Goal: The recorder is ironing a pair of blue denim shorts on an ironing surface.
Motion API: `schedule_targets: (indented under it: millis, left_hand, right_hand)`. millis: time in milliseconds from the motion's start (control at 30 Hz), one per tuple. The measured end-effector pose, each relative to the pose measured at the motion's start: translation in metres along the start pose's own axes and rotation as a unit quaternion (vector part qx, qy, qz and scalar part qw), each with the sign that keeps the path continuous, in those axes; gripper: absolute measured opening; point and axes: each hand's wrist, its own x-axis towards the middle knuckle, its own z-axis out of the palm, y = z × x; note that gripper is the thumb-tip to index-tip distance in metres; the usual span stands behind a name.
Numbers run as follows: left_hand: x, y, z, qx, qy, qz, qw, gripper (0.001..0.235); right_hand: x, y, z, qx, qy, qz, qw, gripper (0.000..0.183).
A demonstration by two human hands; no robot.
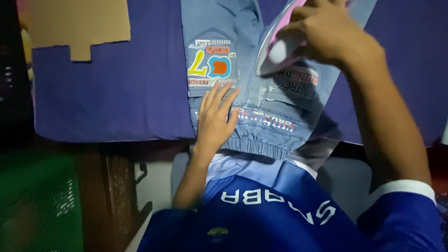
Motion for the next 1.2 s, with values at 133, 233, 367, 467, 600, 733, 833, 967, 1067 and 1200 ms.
schedule_targets:
  millis: [133,233,367,467,600,733,833,967,1067,1200]
  left_hand:
    - [-0.002,-0.001,0.006,-0.041,0.033,-0.002,0.999,0.05]
    - [-0.003,-0.002,0.005,-0.058,0.058,-0.002,0.997,0.049]
    - [-0.006,0.0,0.003,-0.077,0.086,-0.006,0.993,0.045]
    - [-0.004,0.003,0.003,-0.081,0.093,-0.012,0.992,0.04]
    - [-0.006,0.003,-0.001,-0.09,0.087,-0.006,0.992,0.037]
    - [-0.011,-0.006,-0.013,-0.08,0.141,-0.025,0.986,0.031]
    - [-0.007,-0.018,-0.033,-0.033,0.191,-0.074,0.978,0.028]
    - [0.01,-0.043,-0.046,0.0,0.212,-0.191,0.958,0.037]
    - [0.02,-0.052,-0.042,-0.018,0.151,-0.24,0.959,0.031]
    - [0.022,-0.072,-0.028,-0.01,0.133,-0.204,0.97,0.024]
  right_hand:
    - [-0.003,-0.022,-0.002,-0.01,0.026,-0.043,0.999,0.06]
    - [0.003,-0.019,0.001,-0.004,0.016,-0.05,0.999,0.058]
    - [0.002,-0.025,0.005,0.012,-0.002,-0.018,1.0,0.059]
    - [0.0,-0.053,-0.005,-0.068,-0.02,-0.073,0.995,0.051]
    - [-0.005,-0.053,-0.001,-0.038,0.012,-0.103,0.994,0.056]
    - [-0.006,-0.066,0.002,-0.087,0.015,-0.078,0.993,0.051]
    - [-0.008,-0.062,0.003,-0.086,0.016,-0.089,0.992,0.047]
    - [-0.001,-0.045,-0.002,-0.066,0.013,-0.084,0.994,0.059]
    - [-0.003,-0.053,0.0,-0.092,0.019,-0.05,0.994,0.055]
    - [-0.008,-0.06,-0.001,-0.119,0.005,-0.073,0.99,0.05]
